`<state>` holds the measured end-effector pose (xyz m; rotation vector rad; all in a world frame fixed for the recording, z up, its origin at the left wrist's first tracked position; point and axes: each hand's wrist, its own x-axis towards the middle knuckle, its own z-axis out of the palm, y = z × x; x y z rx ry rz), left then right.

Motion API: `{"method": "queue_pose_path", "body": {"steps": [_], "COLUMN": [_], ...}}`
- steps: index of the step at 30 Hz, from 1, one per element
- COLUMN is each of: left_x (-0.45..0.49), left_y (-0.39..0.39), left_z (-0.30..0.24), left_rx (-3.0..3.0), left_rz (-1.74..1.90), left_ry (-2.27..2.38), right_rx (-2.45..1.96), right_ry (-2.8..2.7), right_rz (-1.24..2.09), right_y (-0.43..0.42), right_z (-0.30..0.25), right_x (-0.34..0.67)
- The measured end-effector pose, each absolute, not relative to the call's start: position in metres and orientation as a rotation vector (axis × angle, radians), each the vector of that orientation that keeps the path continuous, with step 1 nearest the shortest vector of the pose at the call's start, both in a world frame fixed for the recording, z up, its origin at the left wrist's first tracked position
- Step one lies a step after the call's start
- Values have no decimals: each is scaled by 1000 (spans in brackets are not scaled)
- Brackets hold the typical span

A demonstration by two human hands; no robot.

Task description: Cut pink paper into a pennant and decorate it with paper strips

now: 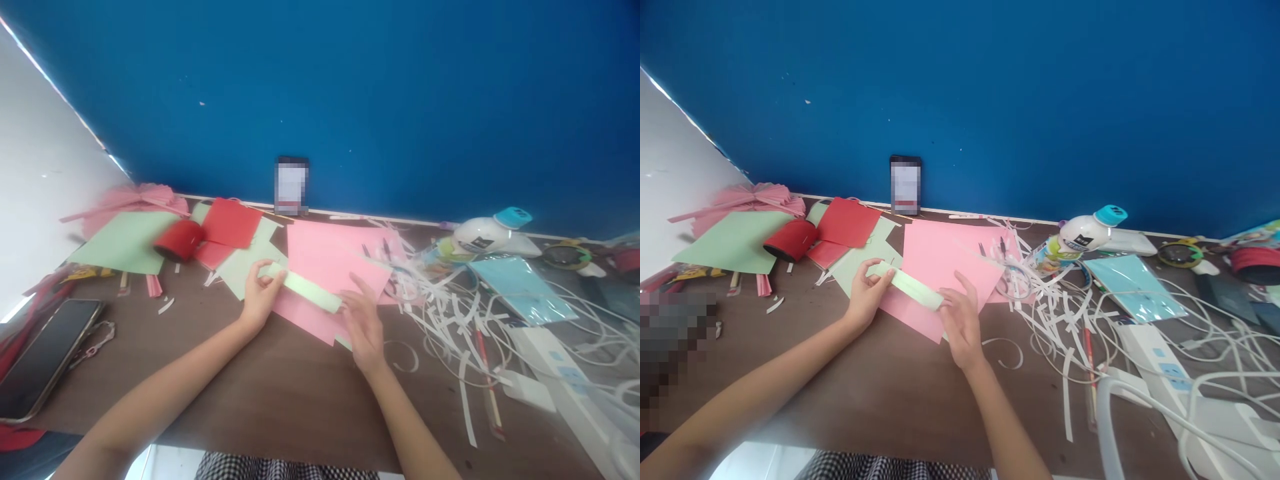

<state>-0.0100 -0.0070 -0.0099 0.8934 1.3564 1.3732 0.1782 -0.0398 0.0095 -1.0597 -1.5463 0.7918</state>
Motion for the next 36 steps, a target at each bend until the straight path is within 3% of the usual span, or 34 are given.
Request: {"method": "queue_pose_path", "body": {"steps": [7, 21, 28, 36], "left_x": [-3, -12, -24, -26], "left_y": [-12, -5, -2, -2], "left_z": [-9, -15, -6, -5], "left_rx": [916, 987, 1176, 1432], "left_rz": [1404, 1269, 1101, 1140], "left_ry": [1318, 1223, 1047, 1228], "right_rx": [-946, -973, -1191, -1349], "right_ry": [-1866, -1967, -1715, -1442], "right_rz": [225, 81, 285, 897], "right_y": [-37, -31, -25, -19], "right_z": [2, -4, 4, 7], "right_x": [182, 196, 201, 209]}}
